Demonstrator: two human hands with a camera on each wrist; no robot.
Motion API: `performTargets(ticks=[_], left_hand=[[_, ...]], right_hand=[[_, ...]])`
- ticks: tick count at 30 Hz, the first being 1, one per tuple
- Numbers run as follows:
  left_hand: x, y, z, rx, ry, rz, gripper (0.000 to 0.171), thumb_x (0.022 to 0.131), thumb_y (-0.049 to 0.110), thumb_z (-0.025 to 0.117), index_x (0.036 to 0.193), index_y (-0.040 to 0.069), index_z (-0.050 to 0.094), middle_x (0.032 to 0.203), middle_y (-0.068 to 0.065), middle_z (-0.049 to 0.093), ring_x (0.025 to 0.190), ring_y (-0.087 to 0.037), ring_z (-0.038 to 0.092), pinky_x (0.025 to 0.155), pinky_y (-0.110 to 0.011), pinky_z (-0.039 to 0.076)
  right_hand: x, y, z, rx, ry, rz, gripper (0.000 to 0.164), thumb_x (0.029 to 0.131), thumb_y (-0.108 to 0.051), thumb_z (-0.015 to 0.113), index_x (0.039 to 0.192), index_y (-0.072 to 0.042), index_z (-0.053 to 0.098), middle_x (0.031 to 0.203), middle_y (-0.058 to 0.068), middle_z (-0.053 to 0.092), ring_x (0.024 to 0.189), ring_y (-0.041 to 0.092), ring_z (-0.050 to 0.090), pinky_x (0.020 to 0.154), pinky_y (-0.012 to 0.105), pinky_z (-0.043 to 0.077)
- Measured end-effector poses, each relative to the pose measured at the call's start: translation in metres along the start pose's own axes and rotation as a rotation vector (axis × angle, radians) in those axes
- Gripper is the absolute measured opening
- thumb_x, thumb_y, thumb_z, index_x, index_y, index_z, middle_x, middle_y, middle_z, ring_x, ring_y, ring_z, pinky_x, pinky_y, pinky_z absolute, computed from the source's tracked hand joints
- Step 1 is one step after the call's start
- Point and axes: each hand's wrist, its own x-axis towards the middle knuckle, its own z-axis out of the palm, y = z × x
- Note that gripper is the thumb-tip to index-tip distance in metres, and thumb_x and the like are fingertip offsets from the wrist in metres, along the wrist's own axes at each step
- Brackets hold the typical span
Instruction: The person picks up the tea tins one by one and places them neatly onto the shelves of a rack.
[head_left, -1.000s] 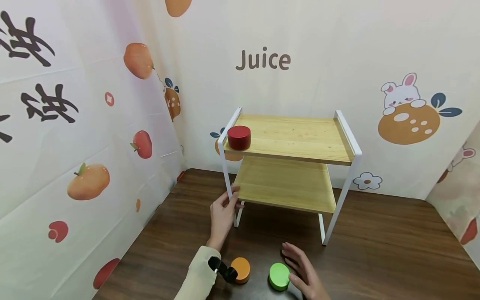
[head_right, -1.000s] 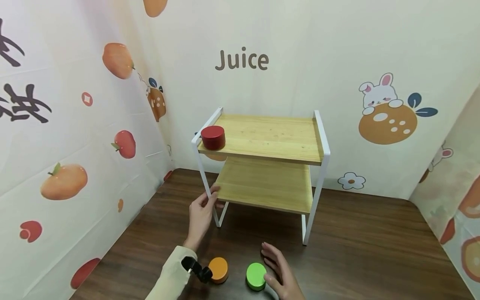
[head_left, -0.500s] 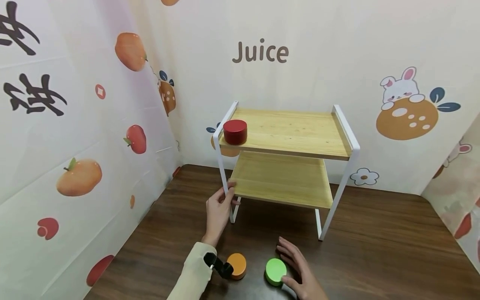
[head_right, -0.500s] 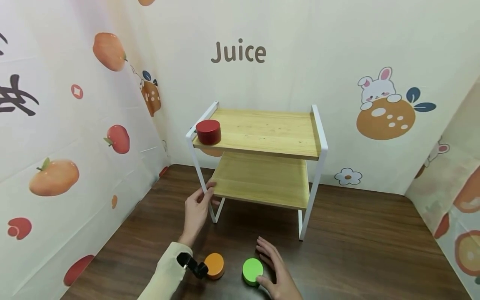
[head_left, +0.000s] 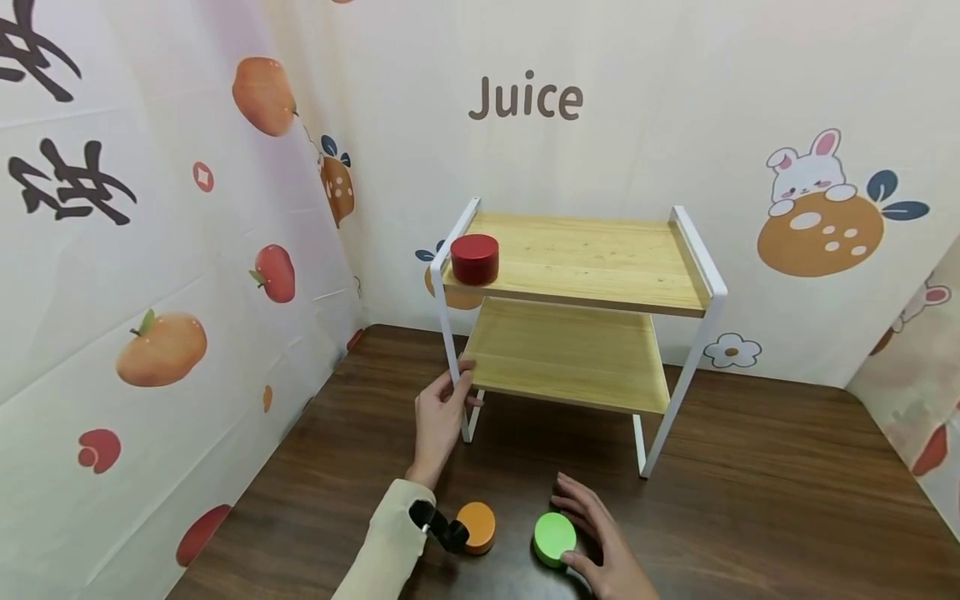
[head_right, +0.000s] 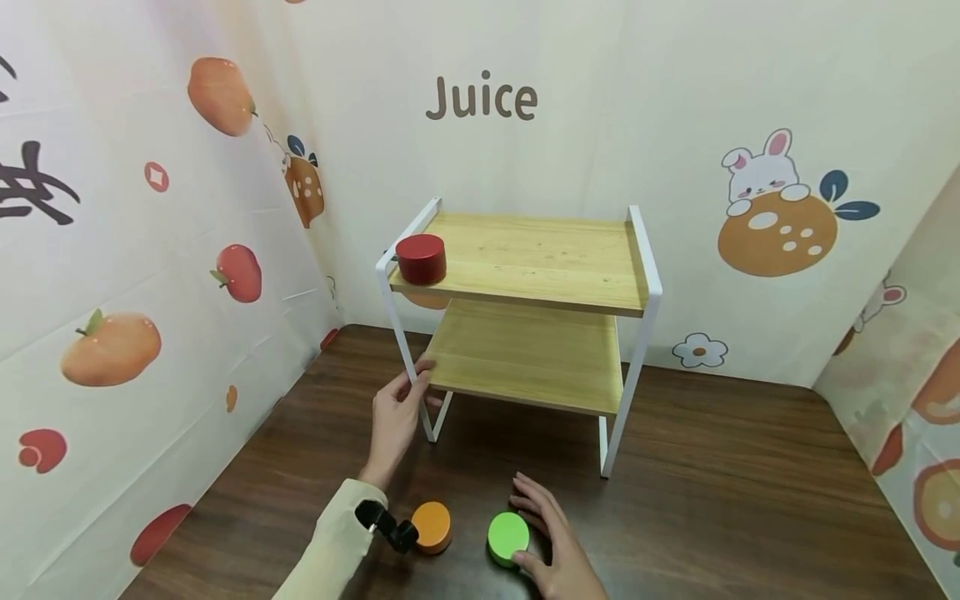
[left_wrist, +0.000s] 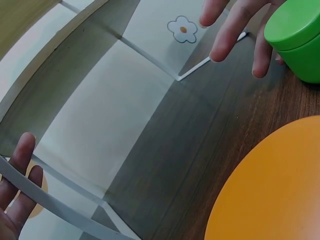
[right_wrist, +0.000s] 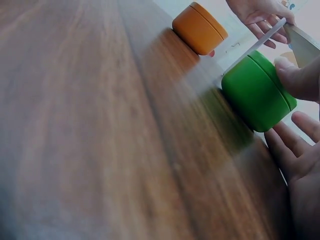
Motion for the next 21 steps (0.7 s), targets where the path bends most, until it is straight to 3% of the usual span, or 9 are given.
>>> performTargets(ticks=[6,11,16,21], left_hand=[[0.0008,-0.0004,-0.0001,0.0,-0.001,0.001,0.023,0.105,0.025,0.069,0.121,0.013,0.08,0.133,-0.008,0.075,0.073,-0.037,0.077,0.06,-0.023,0.056],[0.0015,-0.0028,-0.0011,0.013,-0.003,0.016,0.024,0.105,0.028,0.068,0.122,0.014,0.079,0.131,-0.008,0.075,0.074,-0.039,0.077,0.06,-0.026,0.056],[0.0016,-0.003,-0.0012,0.015,-0.002,0.02,0.024,0.105,0.028,0.068,0.122,0.015,0.079,0.131,-0.008,0.076,0.077,-0.046,0.076,0.059,-0.024,0.054],[0.0019,-0.0031,-0.0005,0.017,-0.009,0.026,0.025,0.105,0.026,0.068,0.123,0.012,0.079,0.132,-0.011,0.075,0.07,-0.028,0.078,0.057,-0.022,0.049]], right_hand=[[-0.0005,0.0002,-0.0005,-0.011,-0.003,0.001,0.081,0.094,0.005,0.072,0.162,0.006,0.028,0.166,0.019,0.036,0.136,0.015,0.061,0.106,0.02,0.051],[-0.0016,-0.0001,0.0003,-0.007,0.002,-0.002,0.081,0.093,0.005,0.073,0.162,0.003,0.031,0.168,0.009,0.038,0.131,0.013,0.064,0.105,0.019,0.05],[-0.0012,-0.0013,0.0008,-0.033,-0.002,0.007,0.078,0.094,0.007,0.071,0.162,0.001,0.032,0.164,0.021,0.041,0.13,0.015,0.065,0.103,0.021,0.052],[-0.001,-0.0043,0.0011,0.019,0.001,0.079,0.074,0.097,0.005,0.068,0.162,-0.001,0.033,0.156,0.032,0.046,0.134,0.02,0.063,0.106,0.021,0.052]])
